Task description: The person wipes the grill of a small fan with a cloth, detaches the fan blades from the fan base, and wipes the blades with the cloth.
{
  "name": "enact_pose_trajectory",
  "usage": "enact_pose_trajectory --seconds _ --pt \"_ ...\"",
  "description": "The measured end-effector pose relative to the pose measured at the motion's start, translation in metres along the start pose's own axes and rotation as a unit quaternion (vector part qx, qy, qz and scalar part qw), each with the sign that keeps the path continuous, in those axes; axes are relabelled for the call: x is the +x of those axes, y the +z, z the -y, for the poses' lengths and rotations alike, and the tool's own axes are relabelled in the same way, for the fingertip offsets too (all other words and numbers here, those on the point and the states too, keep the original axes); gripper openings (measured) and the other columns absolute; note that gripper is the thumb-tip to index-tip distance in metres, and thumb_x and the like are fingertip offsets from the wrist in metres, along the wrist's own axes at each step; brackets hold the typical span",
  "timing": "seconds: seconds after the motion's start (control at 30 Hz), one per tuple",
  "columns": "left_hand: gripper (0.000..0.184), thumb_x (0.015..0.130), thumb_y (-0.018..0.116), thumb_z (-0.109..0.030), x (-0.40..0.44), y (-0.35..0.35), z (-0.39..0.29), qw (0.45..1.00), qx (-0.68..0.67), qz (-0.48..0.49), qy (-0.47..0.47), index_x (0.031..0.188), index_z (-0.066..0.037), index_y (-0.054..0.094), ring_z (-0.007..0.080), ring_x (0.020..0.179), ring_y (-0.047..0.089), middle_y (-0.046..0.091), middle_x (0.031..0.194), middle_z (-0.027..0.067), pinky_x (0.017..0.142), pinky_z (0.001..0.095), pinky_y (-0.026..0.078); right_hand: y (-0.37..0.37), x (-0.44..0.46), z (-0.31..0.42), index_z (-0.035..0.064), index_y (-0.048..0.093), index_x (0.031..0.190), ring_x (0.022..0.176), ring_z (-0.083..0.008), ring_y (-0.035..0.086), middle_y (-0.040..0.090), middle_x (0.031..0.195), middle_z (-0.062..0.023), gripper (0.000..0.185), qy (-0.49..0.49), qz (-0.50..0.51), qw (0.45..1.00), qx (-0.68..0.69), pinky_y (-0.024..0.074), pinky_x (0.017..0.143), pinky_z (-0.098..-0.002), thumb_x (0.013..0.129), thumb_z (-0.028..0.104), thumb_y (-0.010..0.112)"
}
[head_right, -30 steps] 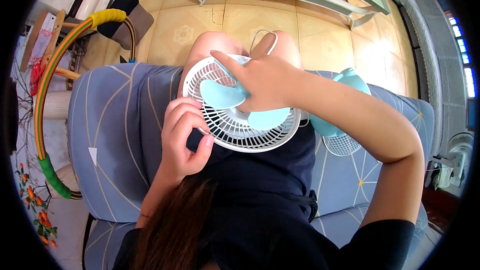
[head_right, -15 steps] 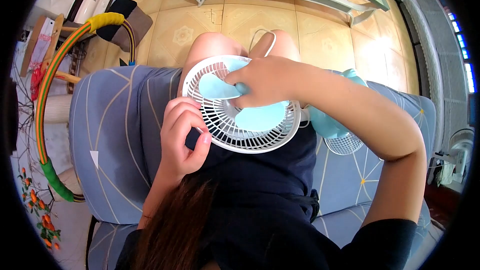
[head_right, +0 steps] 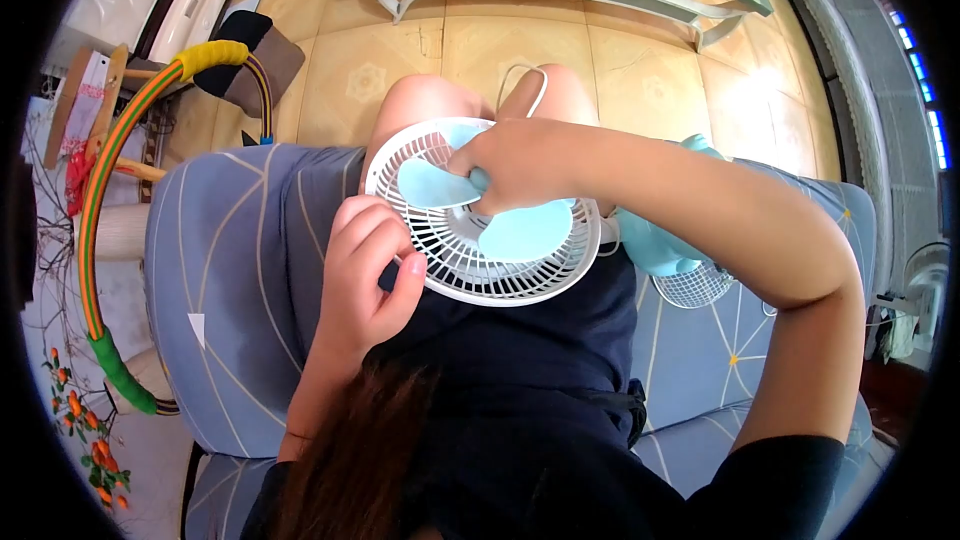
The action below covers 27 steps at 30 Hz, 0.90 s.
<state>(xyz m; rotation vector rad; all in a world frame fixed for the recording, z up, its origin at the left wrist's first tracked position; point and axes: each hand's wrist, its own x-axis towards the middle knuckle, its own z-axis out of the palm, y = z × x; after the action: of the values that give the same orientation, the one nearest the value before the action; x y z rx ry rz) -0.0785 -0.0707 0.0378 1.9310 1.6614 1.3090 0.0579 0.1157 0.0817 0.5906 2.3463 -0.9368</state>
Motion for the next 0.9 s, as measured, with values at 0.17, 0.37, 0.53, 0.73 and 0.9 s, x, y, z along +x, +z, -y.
enact_pose_trajectory --seconds 0.17,0.37,0.53,0.73,0.9 --pt "0.012 0.071 0.070 -0.004 -0.004 0.000 0.003 0.997 0.036 -0.008 0.061 0.073 -0.003 0.058 0.0298 0.080 0.055 0.055 0.077 0.0085 0.097 0.0478 0.046 0.004 -0.008 -0.007 0.0129 0.067 0.120 0.092 -0.0353 0.067 0.071 0.099 -0.0165 0.048 -0.066 -0.030 0.997 -0.030 0.0523 0.085 -0.0405 0.073 0.010 0.075" --pt "0.010 0.069 0.070 -0.009 -0.015 0.000 -0.001 0.995 0.068 0.004 0.079 0.071 -0.005 0.061 0.0237 0.076 0.057 0.057 0.076 0.0043 0.104 0.0513 0.042 0.024 -0.018 -0.007 0.0126 0.067 0.118 0.089 -0.0366 0.067 0.068 0.087 -0.0156 0.046 -0.148 -0.102 0.974 -0.134 0.0523 0.084 -0.0436 0.073 0.011 0.077" --pt "0.011 0.070 0.071 -0.009 -0.016 0.002 -0.003 0.994 0.074 0.008 0.077 0.072 -0.006 0.061 0.0232 0.076 0.058 0.057 0.076 0.0040 0.103 0.0503 0.042 0.030 -0.020 -0.010 0.0176 0.057 0.132 0.082 -0.0378 0.068 0.069 0.083 -0.0173 0.057 -0.177 -0.148 0.958 -0.169 0.0540 0.079 -0.0458 0.078 0.018 0.075" --pt "0.010 0.072 0.062 -0.006 -0.014 0.005 -0.007 0.995 0.064 -0.016 0.070 0.065 -0.004 0.056 0.0248 0.069 0.054 0.056 0.068 0.0058 0.101 0.0490 0.043 0.033 -0.019 -0.006 0.0137 0.052 0.117 0.087 -0.0380 0.065 0.064 0.083 -0.0137 0.052 -0.162 -0.148 0.966 -0.134 0.0516 0.080 -0.0469 0.073 0.010 0.078" --pt "0.010 0.068 0.068 -0.007 -0.012 -0.002 -0.008 0.993 0.078 0.038 0.076 0.071 -0.005 0.059 0.0250 0.074 0.056 0.059 0.076 0.0063 0.090 0.0435 0.046 0.032 -0.021 -0.003 0.0144 0.054 0.121 0.084 -0.0370 0.066 0.065 0.080 -0.0142 0.055 -0.148 -0.136 0.965 -0.168 0.0523 0.078 -0.0452 0.072 0.012 0.079"
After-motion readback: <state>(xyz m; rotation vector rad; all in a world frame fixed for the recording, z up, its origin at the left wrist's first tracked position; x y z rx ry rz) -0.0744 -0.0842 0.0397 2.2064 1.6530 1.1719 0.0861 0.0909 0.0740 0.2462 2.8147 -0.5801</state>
